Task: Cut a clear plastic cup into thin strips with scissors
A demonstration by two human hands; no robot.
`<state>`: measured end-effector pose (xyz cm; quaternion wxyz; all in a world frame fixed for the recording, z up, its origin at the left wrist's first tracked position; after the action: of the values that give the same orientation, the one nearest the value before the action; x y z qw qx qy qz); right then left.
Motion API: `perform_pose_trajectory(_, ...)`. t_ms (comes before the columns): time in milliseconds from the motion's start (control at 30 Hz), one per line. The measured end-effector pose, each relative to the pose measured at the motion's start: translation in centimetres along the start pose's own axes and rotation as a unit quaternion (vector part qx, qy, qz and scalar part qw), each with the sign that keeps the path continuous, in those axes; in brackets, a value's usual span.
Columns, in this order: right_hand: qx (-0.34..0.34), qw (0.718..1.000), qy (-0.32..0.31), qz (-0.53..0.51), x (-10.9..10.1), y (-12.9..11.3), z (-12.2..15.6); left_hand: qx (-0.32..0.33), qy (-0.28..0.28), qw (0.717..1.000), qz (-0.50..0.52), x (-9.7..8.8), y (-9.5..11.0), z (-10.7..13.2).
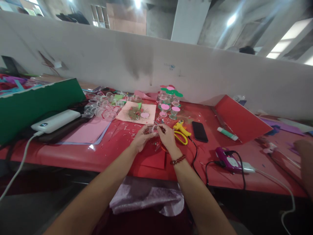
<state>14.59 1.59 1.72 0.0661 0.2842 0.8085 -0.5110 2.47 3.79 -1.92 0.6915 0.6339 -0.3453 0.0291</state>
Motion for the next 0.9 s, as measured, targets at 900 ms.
perform_pose_trajectory(900, 0.019, 1.0, 0.005, -0.011, 0.01, 0.37, -0.04, 0.001, 0.007, 1.0, -0.009, 0.15, 0.2, 0.15)
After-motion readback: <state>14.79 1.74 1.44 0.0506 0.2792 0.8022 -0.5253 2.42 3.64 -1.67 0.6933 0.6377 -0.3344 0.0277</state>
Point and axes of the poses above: each hand's wrist, its own z-axis away from the middle knuckle, its own x-axis out of the palm, y = z × x, the point moved 8 cm from there along -z, towards the middle knuckle, and after that the axes turned 1 degree about z, right-handed, at the moved point
